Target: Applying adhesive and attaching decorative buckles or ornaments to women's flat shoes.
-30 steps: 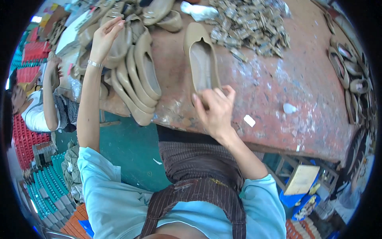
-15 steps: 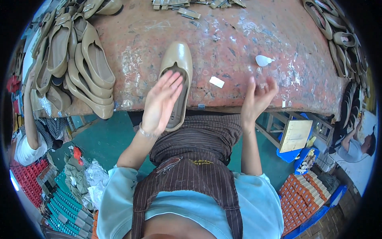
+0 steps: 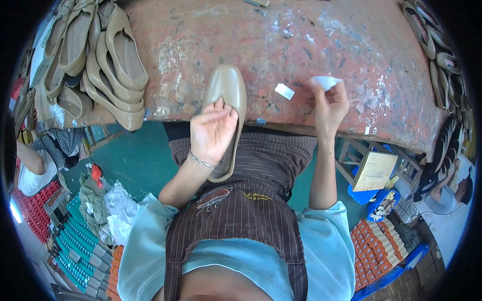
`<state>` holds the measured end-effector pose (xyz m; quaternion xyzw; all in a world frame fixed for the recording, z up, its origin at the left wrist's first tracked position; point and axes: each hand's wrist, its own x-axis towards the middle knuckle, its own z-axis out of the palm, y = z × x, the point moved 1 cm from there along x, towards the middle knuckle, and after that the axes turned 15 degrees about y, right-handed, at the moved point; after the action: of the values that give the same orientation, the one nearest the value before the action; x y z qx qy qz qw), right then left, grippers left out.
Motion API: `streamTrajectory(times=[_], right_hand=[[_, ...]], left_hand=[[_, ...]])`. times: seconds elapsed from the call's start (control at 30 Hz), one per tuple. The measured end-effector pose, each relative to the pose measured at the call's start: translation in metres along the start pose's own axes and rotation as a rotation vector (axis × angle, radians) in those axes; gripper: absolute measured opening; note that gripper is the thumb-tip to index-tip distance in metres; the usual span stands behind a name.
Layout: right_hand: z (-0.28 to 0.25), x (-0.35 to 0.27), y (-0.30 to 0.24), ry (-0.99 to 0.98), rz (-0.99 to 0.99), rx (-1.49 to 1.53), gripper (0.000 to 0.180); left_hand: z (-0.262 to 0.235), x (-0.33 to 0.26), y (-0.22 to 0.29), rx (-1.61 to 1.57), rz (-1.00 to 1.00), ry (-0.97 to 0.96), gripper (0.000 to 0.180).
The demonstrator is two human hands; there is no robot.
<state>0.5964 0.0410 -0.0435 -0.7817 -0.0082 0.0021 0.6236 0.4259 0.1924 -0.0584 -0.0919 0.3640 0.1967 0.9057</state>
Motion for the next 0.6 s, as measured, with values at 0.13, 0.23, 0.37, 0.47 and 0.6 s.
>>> streamTrajectory(times=[0.13,0.23,0.37,0.47,0.6], right_hand=[[0.012,-0.039,-0.003,-0.322,-0.136,-0.069,0.021],[0.027,-0.051,-0.019,-0.488,-0.443,-0.216,0.029],[0.04,-0.057,-0.027,-0.575,-0.554,-0.292,0.027],[0.048,-0.058,-0.033,-0.582,-0.649,-0.345,0.024],[0.051,-0.058,-0.04,-0.587,-0.742,-0.421,0.022]], left_hand=[[-0.014,-0.016,-0.005,0.024,0.094,0.101,0.02],[-0.022,-0.012,-0.007,-0.004,0.139,-0.013,0.02],[-0.013,-0.015,-0.008,0.078,0.154,0.015,0.021],[-0.011,-0.016,-0.008,0.119,0.178,0.036,0.031],[-0.009,-0.017,-0.01,0.141,0.193,0.005,0.042]])
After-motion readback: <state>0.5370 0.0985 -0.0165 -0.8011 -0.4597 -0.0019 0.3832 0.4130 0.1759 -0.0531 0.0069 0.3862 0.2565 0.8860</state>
